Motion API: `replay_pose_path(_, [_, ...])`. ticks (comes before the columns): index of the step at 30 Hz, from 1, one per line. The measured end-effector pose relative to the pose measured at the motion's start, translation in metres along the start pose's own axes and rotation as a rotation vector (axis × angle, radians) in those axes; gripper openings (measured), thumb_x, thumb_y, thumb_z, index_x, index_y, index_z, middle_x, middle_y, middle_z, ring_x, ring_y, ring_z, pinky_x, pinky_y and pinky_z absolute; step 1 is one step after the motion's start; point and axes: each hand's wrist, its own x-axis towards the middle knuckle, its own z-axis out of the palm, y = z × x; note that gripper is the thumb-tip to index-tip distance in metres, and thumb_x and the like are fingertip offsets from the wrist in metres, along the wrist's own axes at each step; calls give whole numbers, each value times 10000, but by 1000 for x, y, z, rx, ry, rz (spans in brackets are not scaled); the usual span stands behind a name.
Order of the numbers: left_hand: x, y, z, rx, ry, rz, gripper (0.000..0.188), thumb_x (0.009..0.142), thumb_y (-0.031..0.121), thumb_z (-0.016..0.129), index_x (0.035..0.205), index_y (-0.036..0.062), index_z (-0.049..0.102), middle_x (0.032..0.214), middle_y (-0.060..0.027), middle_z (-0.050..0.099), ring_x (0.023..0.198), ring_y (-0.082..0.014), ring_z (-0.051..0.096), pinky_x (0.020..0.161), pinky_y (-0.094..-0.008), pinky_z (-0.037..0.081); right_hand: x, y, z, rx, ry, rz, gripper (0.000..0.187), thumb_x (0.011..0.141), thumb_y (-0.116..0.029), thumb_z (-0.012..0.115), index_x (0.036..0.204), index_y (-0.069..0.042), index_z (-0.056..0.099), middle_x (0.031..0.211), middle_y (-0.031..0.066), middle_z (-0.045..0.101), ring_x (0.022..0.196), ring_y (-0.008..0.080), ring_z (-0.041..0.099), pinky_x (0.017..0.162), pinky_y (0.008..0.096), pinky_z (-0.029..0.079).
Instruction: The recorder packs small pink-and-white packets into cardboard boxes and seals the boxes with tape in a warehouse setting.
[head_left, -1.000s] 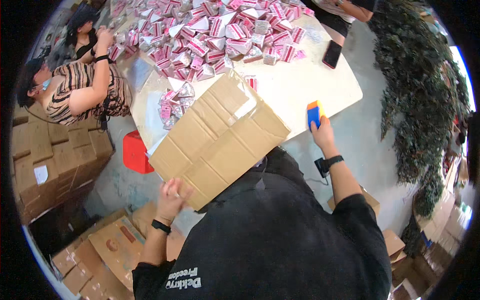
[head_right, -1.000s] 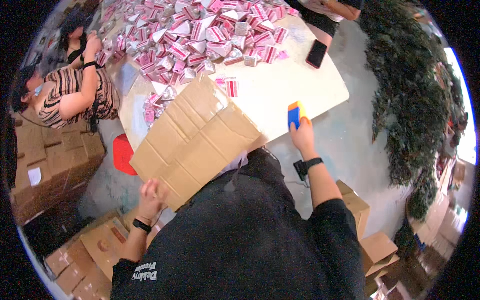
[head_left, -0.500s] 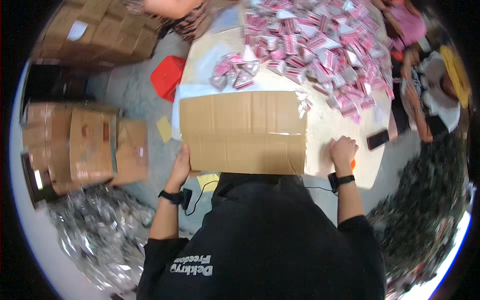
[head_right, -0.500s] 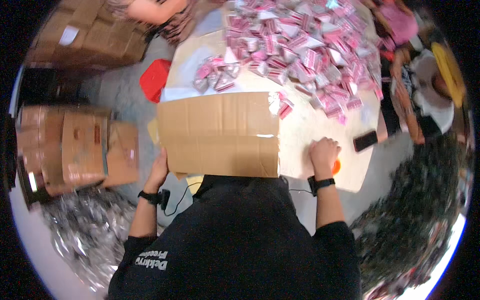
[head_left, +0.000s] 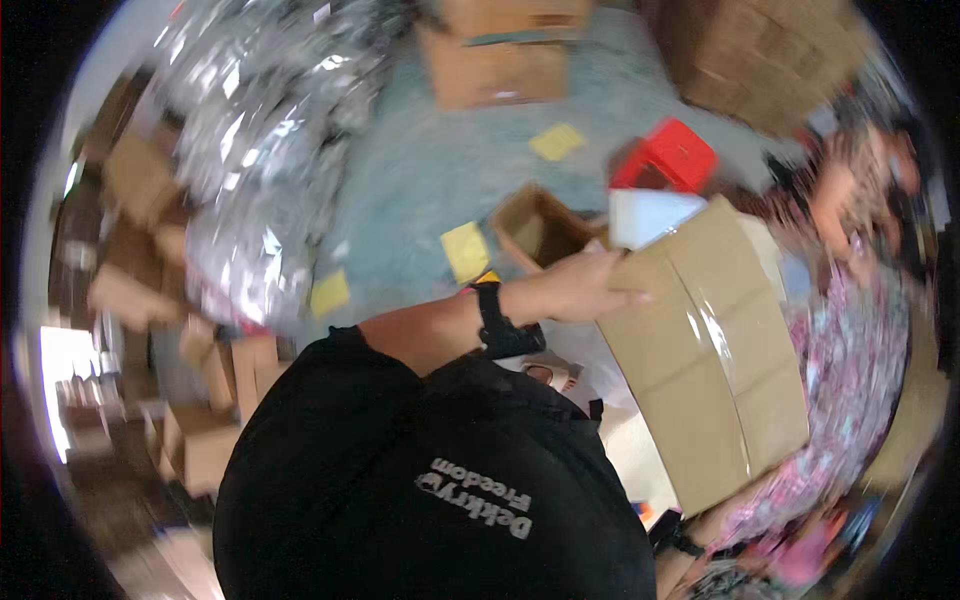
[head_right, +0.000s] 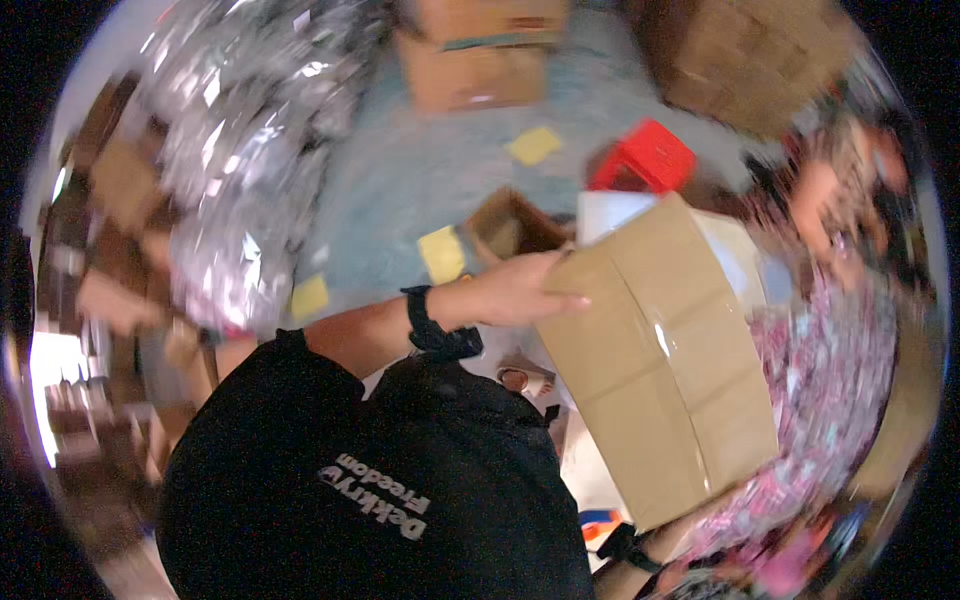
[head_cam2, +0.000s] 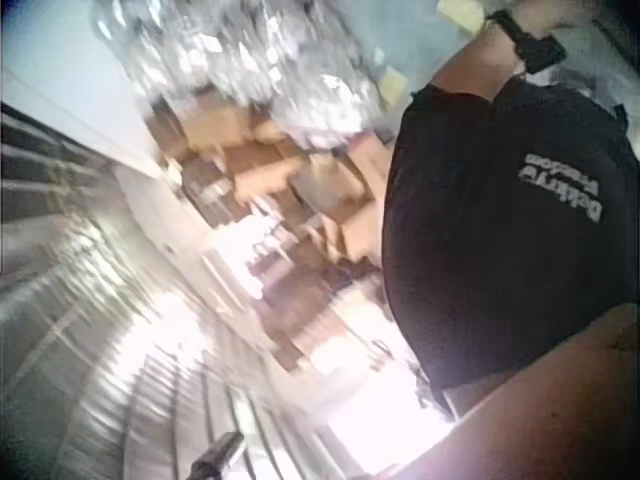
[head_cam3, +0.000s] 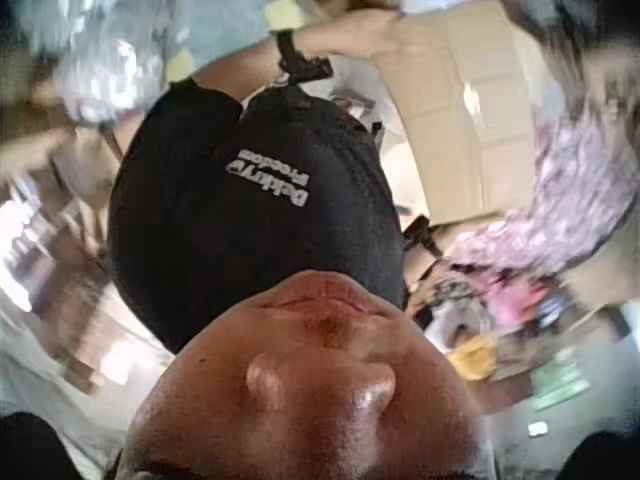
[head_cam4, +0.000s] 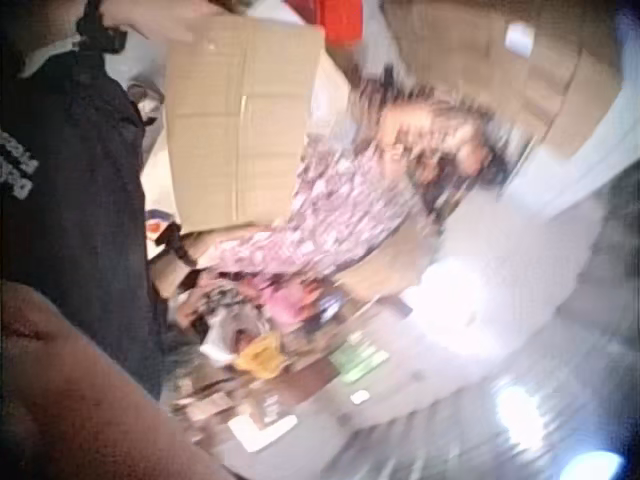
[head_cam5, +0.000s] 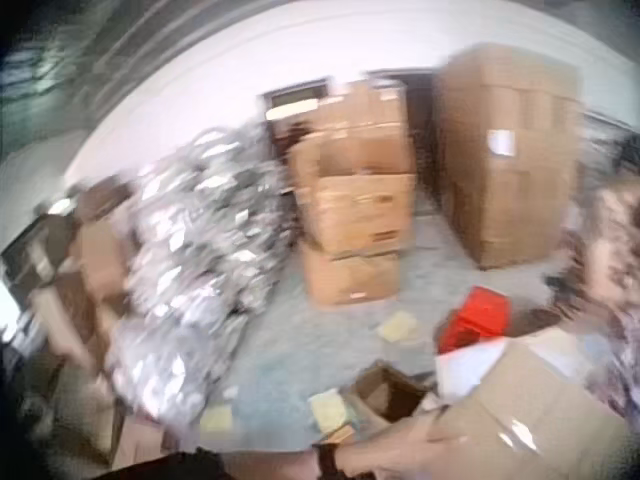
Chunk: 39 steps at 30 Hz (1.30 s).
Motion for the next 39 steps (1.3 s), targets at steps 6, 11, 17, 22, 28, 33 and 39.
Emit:
replay_pose_path(6, [-173,-75,-59,-211,366,-280,751,885,549,658,1300,-62,523,1225,-305,610,1181,-409,594,981,-443,474,-30,39,79,-144,-275,138,750,1028,-589,372,1566,-76,273,1565,131,378,1391,306,413,1160,421,333])
replay_pose_path(11, [-327,-128,-104,-207,540,-500,761,887,490,641,1354,-79,451,1247,-310,607,1178,-423,597,977,-439,484,-34,93,258,-238,-355,263,730,1041,-570,364,1575,-84,256,1576,132,360,1414,310,384,1171,425,309])
replay_pose_path(17, [-513,-176,-104,-366,956,-655,650,929,353,624,1447,27,406,1293,-218,608,1190,-310,597,1029,-406,458,-160,135,449,-183,-969,614,707,1034,-545,414,1589,-153,220,1607,88,307,1457,304,327,1204,481,273])
replay_pose_path(22, [-609,-215,-41,-720,1470,-713,638,942,279,625,1482,39,383,1329,-176,596,1215,-274,578,1055,-389,444,-230,199,572,-470,-1566,683,688,1048,-498,421,1567,-80,248,1584,93,357,1457,267,334,1200,431,281])
replay_pose_path(28, [-661,-283,86,-1226,1932,-616,599,959,291,607,1436,-2,394,1288,-161,623,1142,-260,626,936,-371,518,-302,324,670,-1055,-1925,643,682,1064,-549,315,1437,2,467,1481,122,502,1391,252,428,1140,393,330])
replay_pose_path(33, [-648,-283,161,-977,1606,-1279,499,932,353,607,1156,-92,627,1074,-232,699,969,-296,686,869,-373,534,-415,367,680,-1055,-2152,1572,589,1057,-490,405,1400,-18,486,1292,154,636,1164,243,617,950,379,490])
replay_pose_path(39, [-644,-335,178,-960,1128,-1768,481,905,436,574,1055,7,732,1014,-215,729,920,-369,704,814,-455,548,-428,434,716,-1550,-2790,-536,426,971,-370,627,1179,2,652,1020,125,750,913,208,708,798,325,546])
